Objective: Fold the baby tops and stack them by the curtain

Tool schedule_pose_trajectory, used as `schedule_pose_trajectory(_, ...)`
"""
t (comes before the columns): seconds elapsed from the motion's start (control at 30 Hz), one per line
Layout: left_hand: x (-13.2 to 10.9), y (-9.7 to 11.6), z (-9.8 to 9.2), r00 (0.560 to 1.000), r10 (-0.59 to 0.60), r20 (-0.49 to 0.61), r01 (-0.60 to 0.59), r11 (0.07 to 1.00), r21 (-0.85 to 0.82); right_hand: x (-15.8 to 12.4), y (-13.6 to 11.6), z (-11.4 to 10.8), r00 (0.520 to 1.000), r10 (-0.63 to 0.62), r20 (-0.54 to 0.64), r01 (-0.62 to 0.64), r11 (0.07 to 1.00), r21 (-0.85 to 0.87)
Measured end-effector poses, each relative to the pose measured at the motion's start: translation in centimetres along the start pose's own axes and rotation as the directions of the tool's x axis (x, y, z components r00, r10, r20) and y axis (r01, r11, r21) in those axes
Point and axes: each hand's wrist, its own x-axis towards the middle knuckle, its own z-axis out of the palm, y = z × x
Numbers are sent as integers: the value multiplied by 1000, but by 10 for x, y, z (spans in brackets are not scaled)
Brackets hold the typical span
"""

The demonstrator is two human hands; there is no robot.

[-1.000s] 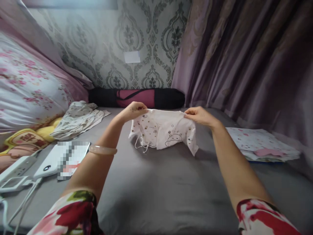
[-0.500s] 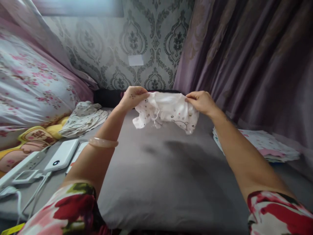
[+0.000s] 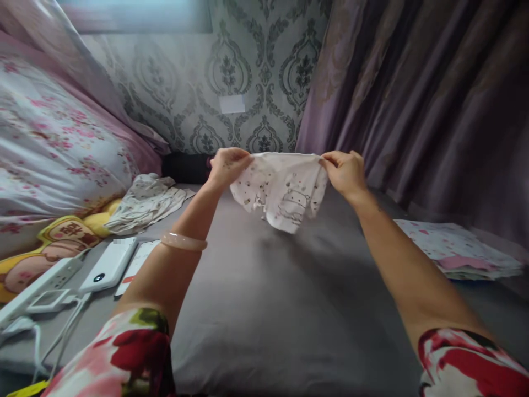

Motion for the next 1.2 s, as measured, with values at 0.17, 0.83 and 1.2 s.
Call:
schedule_pose_trajectory(0.17, 1, -5, 6, 999, -53, 5, 53, 992, -112, 2, 3, 6, 1000, 10, -30, -8, 998, 62)
schedule_pose_trajectory(0.83, -35, 5, 3, 944, 259, -204, -207, 947, 246, -39, -17, 9, 972, -47, -230, 59, 997, 45)
schedule_pose_trajectory(1.2, -73, 75, -72, 997, 81, -1, -76, 939, 336, -65, -48, -62, 999, -38, 22, 30, 960, 277)
